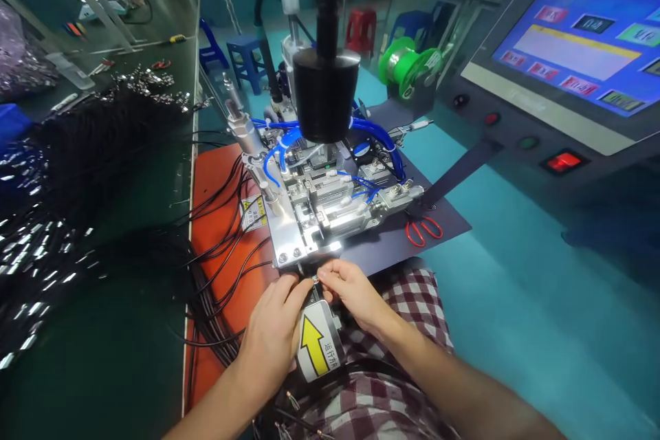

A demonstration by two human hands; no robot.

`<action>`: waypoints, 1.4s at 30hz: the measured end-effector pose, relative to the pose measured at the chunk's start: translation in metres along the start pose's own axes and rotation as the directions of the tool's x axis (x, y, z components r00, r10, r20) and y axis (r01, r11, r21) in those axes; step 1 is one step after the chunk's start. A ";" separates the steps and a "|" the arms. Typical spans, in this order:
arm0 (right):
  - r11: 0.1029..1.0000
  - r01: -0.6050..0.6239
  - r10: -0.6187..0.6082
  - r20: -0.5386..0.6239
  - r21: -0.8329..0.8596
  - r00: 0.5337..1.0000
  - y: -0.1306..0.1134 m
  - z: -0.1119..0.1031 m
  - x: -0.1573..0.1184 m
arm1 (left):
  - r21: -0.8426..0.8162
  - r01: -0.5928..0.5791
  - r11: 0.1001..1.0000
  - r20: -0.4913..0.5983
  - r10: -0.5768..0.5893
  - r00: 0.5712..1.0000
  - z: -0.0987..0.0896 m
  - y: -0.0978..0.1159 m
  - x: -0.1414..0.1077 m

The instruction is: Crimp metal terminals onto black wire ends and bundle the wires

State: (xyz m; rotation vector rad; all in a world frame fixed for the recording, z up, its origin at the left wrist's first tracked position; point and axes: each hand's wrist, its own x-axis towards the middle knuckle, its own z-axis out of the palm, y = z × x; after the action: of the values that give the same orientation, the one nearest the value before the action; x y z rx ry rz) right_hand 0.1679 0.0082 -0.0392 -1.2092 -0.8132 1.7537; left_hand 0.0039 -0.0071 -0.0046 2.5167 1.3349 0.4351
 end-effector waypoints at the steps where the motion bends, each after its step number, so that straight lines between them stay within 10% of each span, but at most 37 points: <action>1: 1.000 0.009 -0.009 -0.005 -0.009 1.000 0.000 0.000 0.000 | 0.005 0.006 1.000 0.006 -0.006 1.000 0.000 0.001 0.001; 9: 1.000 -0.003 0.003 0.003 -0.016 1.000 -0.002 0.001 -0.002 | -0.099 0.150 0.984 0.006 -0.151 0.989 -0.006 0.005 -0.015; 17: 0.997 0.011 -0.012 -0.009 -0.074 1.000 0.001 -0.001 -0.001 | 0.209 0.317 0.925 -0.034 -0.317 0.948 -0.007 0.009 -0.072; 35: 0.998 0.029 -0.036 -0.168 -0.049 0.985 0.002 -0.031 -0.015 | 0.282 0.269 0.921 -0.061 -0.263 0.963 -0.014 -0.002 -0.061; 42: 0.999 0.024 -0.032 -0.193 -0.046 0.981 -0.001 -0.031 -0.023 | 0.070 0.163 0.984 0.077 -0.168 0.983 -0.050 -0.025 -0.027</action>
State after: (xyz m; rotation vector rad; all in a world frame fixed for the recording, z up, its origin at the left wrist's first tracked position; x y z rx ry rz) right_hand 0.2020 -0.0102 -0.0398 -1.3669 -0.7517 1.5741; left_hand -0.0486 -0.0117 0.0283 2.4191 1.5334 0.2550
